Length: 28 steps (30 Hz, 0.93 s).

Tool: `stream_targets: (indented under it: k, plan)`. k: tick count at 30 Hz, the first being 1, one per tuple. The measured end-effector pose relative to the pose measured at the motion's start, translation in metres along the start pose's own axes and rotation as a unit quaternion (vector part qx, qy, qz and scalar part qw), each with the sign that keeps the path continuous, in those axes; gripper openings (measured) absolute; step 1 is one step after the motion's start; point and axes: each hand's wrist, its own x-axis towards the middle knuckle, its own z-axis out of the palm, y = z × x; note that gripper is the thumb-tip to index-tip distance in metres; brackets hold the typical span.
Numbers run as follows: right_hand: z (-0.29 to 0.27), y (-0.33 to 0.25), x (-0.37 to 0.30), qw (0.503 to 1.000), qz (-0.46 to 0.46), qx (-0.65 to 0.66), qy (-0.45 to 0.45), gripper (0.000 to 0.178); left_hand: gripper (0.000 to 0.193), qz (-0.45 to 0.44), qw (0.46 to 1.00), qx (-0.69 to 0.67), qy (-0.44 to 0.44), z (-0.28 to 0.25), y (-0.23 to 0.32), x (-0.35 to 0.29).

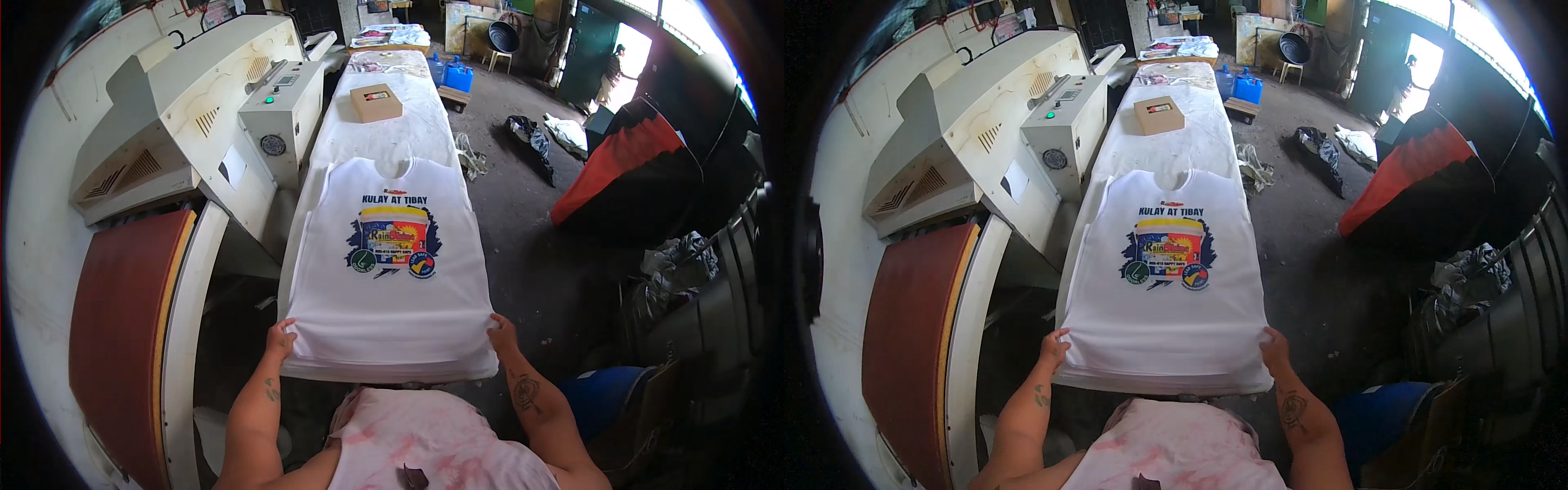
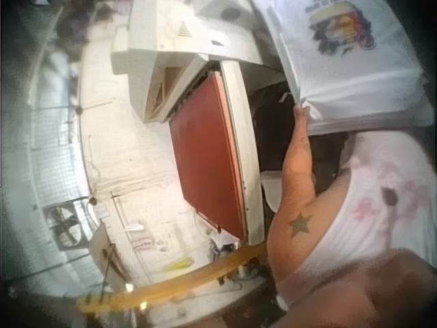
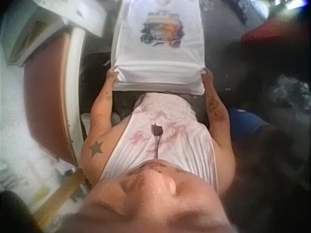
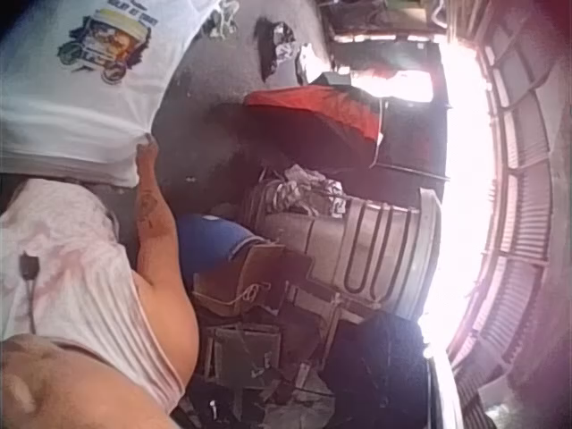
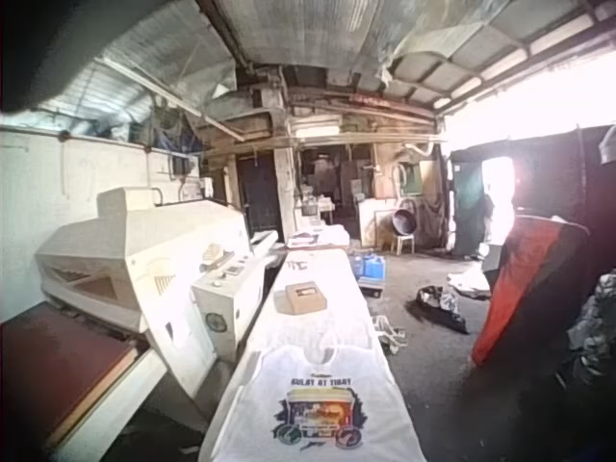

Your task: Placing fabric pieces and transfer designs onto a heat press to print graphics on shirts.

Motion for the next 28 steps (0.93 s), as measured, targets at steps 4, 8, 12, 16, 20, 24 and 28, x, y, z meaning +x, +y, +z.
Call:
stream_targets:
  k: [4,8,12,16,20,24,28]
  plan:
    - [-0.001,-0.003,-0.007,0.998,0.049,0.0,-0.05,0.052,0.05,0.05,0.998,0.048,-0.001,-0.006,-0.026,-0.007]
    - [-0.02,0.001,-0.011,0.996,0.033,0.005,-0.08,0.057,0.054,-0.051,0.995,0.047,-0.071,-0.017,0.019,-0.02]
    - [-0.02,-0.02,-0.026,0.993,0.019,-0.007,-0.116,0.059,0.055,0.055,0.996,0.043,-0.055,-0.027,-0.005,-0.023]
    - [-0.019,0.009,-0.023,0.988,-0.036,-0.096,-0.116,0.057,0.052,0.102,0.984,0.142,-0.042,-0.019,-0.02,-0.011]
    - [-0.005,0.012,-0.028,0.974,-0.096,-0.203,-0.028,0.047,0.048,0.064,0.965,0.251,-0.027,-0.011,-0.035,-0.004]
    - [0.034,-0.042,-0.033,0.956,-0.157,-0.229,0.1,0.036,0.034,0.01,0.967,0.254,0.005,-0.005,0.007,0.024]
    - [0.104,-0.069,-0.008,0.935,-0.239,-0.251,0.08,0.036,0.03,0.091,0.971,0.223,0.007,0.011,0.052,0.129]
